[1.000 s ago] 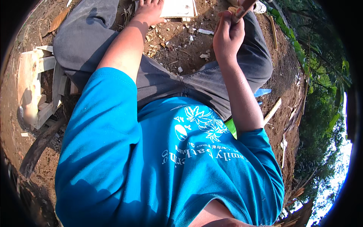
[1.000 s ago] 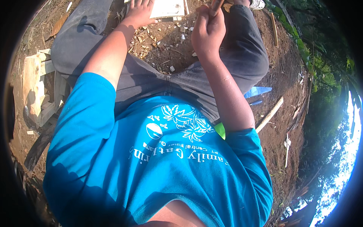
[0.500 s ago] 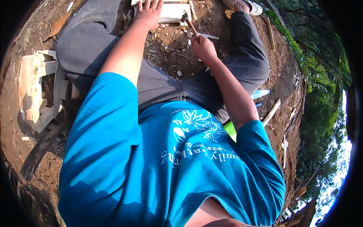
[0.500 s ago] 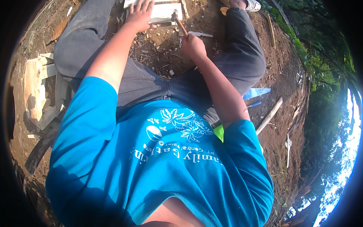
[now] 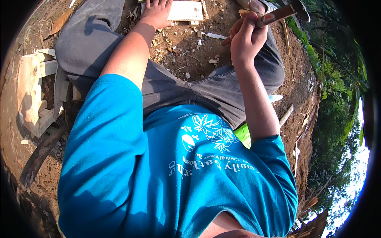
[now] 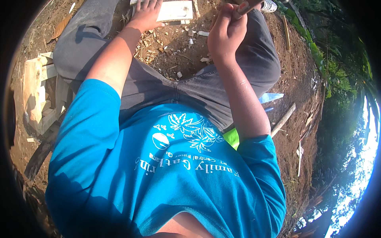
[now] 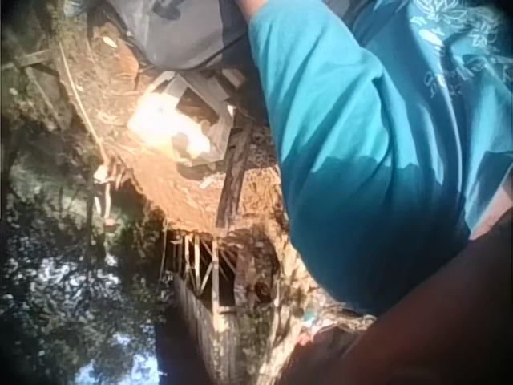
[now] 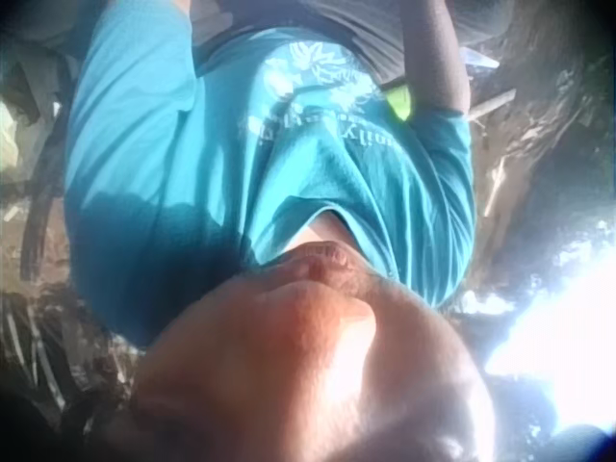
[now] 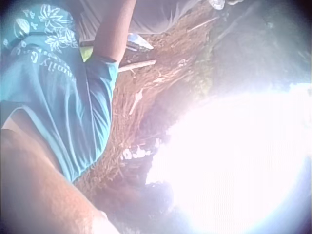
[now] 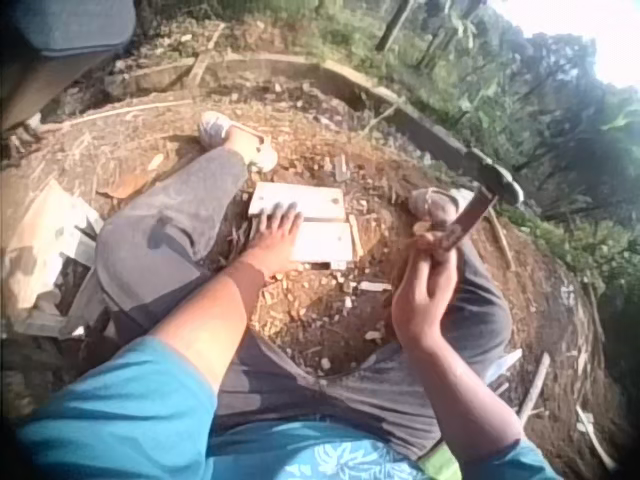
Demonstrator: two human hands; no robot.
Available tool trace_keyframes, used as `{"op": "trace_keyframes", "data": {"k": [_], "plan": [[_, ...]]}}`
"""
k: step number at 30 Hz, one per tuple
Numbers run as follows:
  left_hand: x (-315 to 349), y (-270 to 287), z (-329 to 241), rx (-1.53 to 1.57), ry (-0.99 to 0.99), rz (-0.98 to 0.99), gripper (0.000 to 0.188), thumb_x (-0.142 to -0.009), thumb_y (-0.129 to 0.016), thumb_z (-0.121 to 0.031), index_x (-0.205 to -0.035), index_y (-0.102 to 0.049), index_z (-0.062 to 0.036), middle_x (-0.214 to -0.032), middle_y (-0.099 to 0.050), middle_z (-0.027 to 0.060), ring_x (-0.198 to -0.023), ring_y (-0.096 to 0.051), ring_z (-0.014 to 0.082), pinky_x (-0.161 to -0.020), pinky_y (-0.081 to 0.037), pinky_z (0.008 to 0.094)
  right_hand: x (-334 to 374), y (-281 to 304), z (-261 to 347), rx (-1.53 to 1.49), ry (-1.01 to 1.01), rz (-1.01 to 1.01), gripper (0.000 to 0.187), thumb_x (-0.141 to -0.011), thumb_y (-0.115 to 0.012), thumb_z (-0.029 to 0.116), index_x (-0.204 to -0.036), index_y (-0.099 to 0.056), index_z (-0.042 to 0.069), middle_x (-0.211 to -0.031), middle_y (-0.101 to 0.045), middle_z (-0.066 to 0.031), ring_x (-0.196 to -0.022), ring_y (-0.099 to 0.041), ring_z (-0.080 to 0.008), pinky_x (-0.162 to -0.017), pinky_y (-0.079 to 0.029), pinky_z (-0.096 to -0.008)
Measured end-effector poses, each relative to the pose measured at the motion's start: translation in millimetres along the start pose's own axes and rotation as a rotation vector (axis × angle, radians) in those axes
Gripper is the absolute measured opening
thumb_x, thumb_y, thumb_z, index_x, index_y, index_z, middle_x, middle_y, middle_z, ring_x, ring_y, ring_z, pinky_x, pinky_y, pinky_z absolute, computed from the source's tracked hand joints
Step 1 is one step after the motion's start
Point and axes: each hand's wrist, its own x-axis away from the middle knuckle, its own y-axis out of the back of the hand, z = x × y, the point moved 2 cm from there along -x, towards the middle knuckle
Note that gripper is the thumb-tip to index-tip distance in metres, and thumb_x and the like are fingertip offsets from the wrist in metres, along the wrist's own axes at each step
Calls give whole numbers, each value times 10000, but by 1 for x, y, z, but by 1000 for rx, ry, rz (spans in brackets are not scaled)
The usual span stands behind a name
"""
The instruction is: The person constructs a small wooden frame or box while sitting on the ground, using a hammer to drive nails, a handsaw to cut wooden planks, and holding the pieces together by hand.
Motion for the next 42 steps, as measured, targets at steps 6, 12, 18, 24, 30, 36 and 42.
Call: {"op": "trace_keyframes", "data": {"k": [6, 12, 18, 24, 30, 36, 42], "plan": [[-13, -14, 30, -75, 66, -59, 1085, -778, -805, -431, -1600, -232, -13, -1687, -147, 198, -1552, -105, 430, -1230, -107, 643, 3, -8, -58, 599, -240, 321, 340, -1025, -550, 302, -1006, -661, -19, -807, -692, -210, -773, -714, -298, -724, -536, -412], [-4, -1, -1, -4, 1, 44, 1121, -771, -820, -443, -1605, -206, -13, -1692, -127, 205, -1554, -95, 448, -1228, -118, 649, 16, 16, -59, 292, -128, 92, 302, -1051, -553, 268, -959, -611, -14, -699, -582, -67, -650, -562, -146, -629, -465, -324], [6, -2, 7, -63, 13, 60, 1104, -816, -746, -509, -1625, -164, -33, -1710, -75, 193, -1563, -74, 436, -1226, -75, 654, -5, 9, -2, 53, -86, 8, 307, -1077, -522, 302, -1003, -589, 12, -679, -613, -87, -605, -618, -153, -581, -492, -311], [-10, -9, 19, -78, 80, 119, 1126, -809, -759, -541, -1620, -172, -25, -1704, -84, 201, -1562, -61, 433, -1226, -68, 651, 7, -6, -65, 693, -344, 410, 392, -1000, -547, 325, -1037, -657, -50, -920, -696, -291, -926, -709, -435, -839, -532, -482], [-5, 4, -6, 14, -27, 37, 1150, -760, -800, -556, -1597, -238, -2, -1680, -168, 222, -1549, -115, 440, -1224, -123, 647, 14, 8, -81, 464, -200, 303, 272, -1057, -549, 254, -977, -619, 4, -710, -611, -67, -622, -588, -143, -604, -471, -310], [18, -10, 2, -51, 13, 90, 1139, -787, -775, -575, -1617, -206, -41, -1693, -155, 191, -1559, -88, 429, -1225, -102, 655, 13, -13, 8, 170, -143, 186, 264, -1080, -513, 245, -975, -612, 23, -694, -586, -36, -640, -558, -103, -614, -468, -274], [-27, 6, -5, -196, -18, 142, 1057, -824, -751, -457, -1622, -197, -39, -1704, -135, 178, -1564, -84, 424, -1229, -82, 653, 18, 19, -112, 884, -439, 598, 502, -977, -557, 437, -1092, -666, -39, -963, -701, -306, -985, -675, -488, -892, -513, -502]]}}
